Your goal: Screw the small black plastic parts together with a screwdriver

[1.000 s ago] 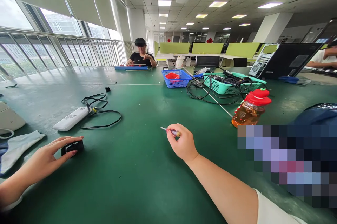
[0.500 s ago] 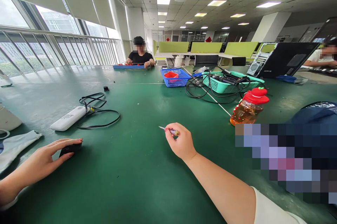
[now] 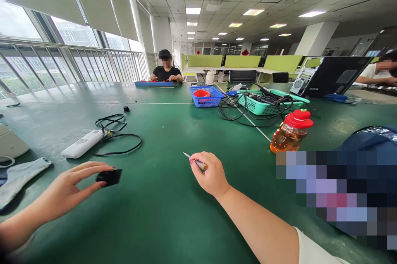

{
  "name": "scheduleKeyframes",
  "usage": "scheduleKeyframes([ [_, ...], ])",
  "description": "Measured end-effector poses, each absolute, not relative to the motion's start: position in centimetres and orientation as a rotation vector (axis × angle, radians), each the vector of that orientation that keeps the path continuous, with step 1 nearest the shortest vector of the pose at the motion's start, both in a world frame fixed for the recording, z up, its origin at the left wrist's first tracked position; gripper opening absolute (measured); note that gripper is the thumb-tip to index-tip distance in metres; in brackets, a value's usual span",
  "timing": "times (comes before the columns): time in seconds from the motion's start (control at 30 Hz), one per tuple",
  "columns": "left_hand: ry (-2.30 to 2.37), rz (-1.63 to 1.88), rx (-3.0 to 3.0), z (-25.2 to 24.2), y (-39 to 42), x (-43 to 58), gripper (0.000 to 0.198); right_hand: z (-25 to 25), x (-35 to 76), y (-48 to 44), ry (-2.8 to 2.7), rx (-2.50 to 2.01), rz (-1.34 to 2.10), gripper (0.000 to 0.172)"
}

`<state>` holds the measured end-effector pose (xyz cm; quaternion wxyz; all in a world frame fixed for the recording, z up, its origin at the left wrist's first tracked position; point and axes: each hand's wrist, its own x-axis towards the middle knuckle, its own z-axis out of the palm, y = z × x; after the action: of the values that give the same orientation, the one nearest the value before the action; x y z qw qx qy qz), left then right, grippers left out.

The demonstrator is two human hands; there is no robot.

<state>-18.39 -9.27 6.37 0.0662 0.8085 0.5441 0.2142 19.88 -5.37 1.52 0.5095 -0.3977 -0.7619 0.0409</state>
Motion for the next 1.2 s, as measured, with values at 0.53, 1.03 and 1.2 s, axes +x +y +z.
scheduleKeyframes([
  [0.53, 1.248, 0.612, 2.431, 1.7, 0.2, -0.3, 0.038, 2.9, 19.6, -6.3, -2.048, -0.754, -0.187, 0.011],
  [1.03, 1.173, 0.591, 2.472, 1.1, 0.5, -1.1, 0.043, 2.8, 18.6, -7.5, -2.283, -0.623, -0.421, 0.016],
  [1.2, 1.193, 0.580, 2.438, 1.4, 0.4, -1.0, 0.042, 2.7, 18.4, -7.6, -2.317, -0.660, -0.420, 0.017],
])
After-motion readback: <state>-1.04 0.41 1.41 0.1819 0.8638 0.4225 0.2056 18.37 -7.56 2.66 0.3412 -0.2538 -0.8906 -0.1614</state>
